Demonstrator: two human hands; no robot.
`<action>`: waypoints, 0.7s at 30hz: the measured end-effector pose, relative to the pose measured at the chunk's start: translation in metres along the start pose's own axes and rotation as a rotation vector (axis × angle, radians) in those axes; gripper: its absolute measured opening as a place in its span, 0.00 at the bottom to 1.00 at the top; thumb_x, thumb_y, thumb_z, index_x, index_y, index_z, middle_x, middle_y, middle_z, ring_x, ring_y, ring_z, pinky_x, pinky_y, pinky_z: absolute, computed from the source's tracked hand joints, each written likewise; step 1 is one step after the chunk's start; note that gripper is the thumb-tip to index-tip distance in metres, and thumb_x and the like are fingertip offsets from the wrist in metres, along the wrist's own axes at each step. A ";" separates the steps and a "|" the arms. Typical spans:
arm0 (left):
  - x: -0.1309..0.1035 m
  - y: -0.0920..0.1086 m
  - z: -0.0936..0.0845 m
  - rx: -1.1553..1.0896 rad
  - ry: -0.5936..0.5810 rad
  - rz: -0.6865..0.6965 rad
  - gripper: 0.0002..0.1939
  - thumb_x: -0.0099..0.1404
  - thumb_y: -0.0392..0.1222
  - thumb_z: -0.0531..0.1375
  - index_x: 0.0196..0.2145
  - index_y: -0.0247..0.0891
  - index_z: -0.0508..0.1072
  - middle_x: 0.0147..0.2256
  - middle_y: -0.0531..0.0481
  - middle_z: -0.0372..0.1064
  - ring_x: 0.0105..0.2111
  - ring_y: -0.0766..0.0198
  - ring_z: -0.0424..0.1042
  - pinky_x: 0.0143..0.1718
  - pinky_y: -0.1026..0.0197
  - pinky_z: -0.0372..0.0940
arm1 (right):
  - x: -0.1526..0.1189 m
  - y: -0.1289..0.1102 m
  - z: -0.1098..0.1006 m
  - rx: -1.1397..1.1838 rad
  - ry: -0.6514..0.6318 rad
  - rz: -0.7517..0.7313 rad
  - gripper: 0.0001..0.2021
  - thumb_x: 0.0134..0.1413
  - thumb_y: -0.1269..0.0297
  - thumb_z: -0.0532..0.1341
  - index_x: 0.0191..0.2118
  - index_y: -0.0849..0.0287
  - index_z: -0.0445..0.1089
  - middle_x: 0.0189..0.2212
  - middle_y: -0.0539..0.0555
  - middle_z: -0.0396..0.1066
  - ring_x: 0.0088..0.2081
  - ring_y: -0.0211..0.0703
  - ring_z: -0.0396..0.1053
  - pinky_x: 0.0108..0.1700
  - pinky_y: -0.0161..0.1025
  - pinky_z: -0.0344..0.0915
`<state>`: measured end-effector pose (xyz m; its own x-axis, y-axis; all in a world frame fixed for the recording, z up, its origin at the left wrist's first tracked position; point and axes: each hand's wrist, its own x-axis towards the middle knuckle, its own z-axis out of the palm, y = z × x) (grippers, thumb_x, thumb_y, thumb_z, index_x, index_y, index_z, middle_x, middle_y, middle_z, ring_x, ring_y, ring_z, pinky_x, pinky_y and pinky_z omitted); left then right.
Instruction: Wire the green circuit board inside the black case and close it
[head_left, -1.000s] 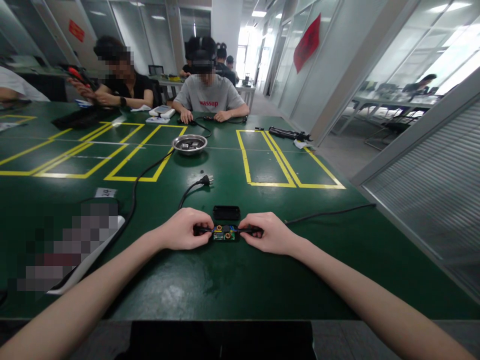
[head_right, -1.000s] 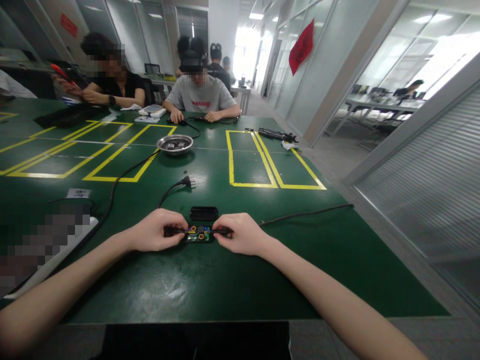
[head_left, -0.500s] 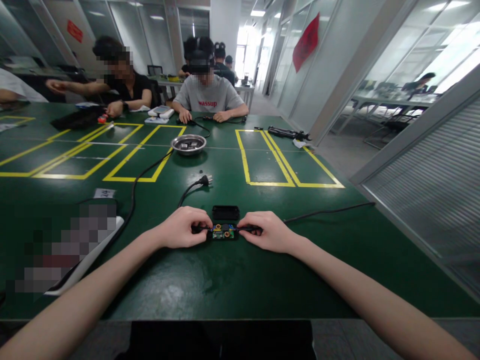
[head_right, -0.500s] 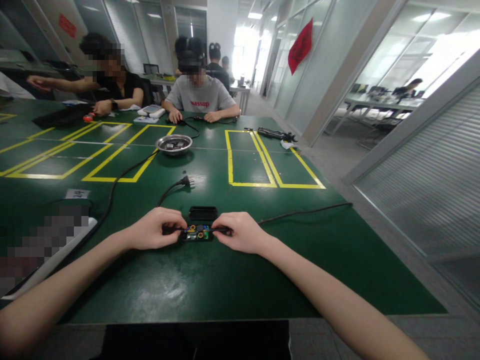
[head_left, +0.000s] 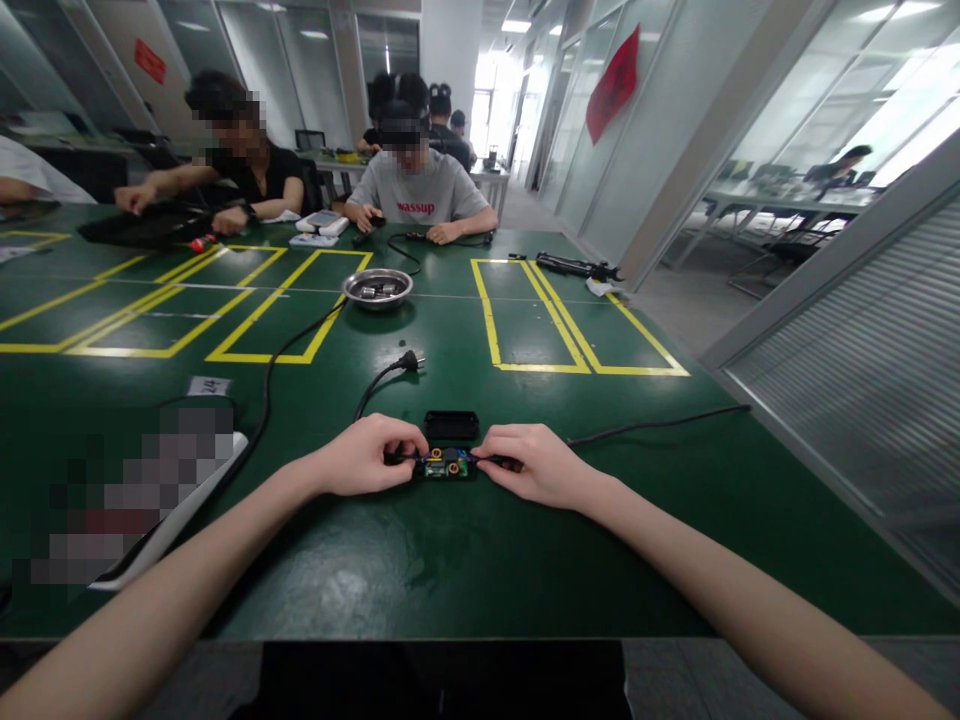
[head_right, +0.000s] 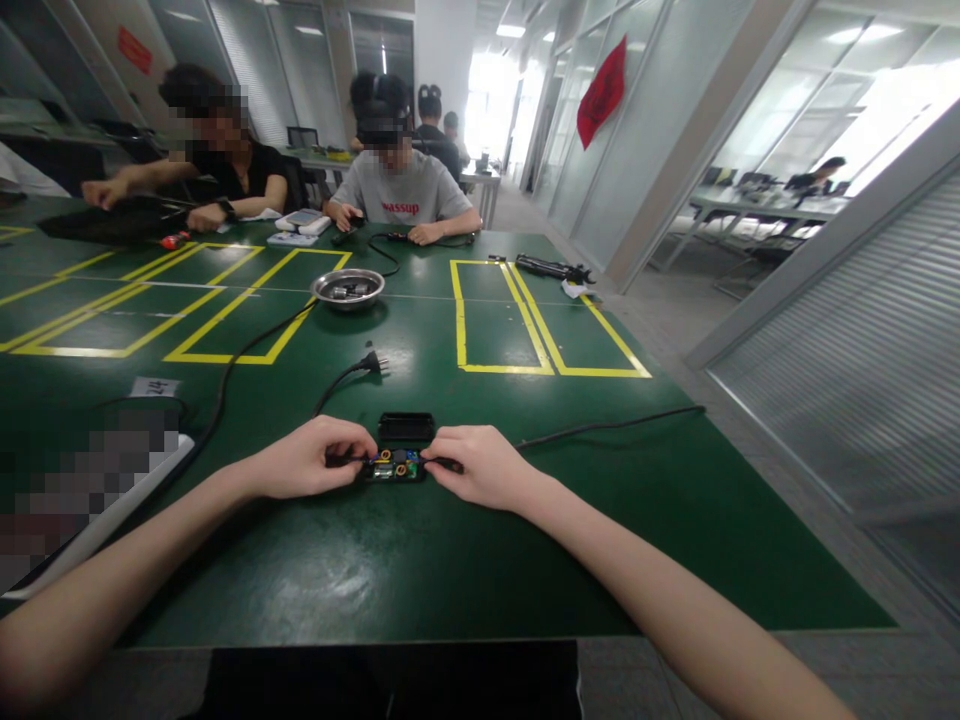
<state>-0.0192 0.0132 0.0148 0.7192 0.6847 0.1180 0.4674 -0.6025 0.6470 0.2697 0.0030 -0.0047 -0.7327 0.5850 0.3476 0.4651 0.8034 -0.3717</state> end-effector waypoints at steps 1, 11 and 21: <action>0.000 0.000 0.000 -0.005 -0.006 -0.004 0.08 0.60 0.35 0.58 0.36 0.35 0.78 0.24 0.56 0.68 0.22 0.70 0.61 0.26 0.68 0.56 | 0.000 -0.001 -0.001 -0.013 -0.014 0.004 0.05 0.66 0.69 0.61 0.39 0.59 0.76 0.35 0.54 0.77 0.33 0.42 0.75 0.35 0.36 0.67; 0.000 0.003 -0.004 -0.006 -0.016 -0.011 0.07 0.63 0.38 0.58 0.30 0.35 0.75 0.35 0.49 0.70 0.32 0.66 0.68 0.33 0.66 0.61 | 0.004 -0.005 -0.005 -0.240 -0.064 -0.156 0.09 0.68 0.70 0.59 0.36 0.60 0.75 0.33 0.56 0.75 0.36 0.46 0.68 0.41 0.41 0.66; 0.000 0.005 -0.004 -0.094 -0.018 -0.176 0.04 0.61 0.39 0.59 0.34 0.38 0.71 0.27 0.56 0.65 0.27 0.66 0.63 0.31 0.64 0.60 | 0.001 0.003 0.000 0.051 0.091 -0.076 0.06 0.65 0.68 0.62 0.38 0.58 0.76 0.38 0.56 0.76 0.40 0.46 0.71 0.44 0.44 0.71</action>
<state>-0.0183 0.0114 0.0210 0.6403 0.7680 -0.0163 0.5371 -0.4324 0.7243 0.2702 0.0060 -0.0057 -0.7155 0.5323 0.4524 0.3825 0.8404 -0.3839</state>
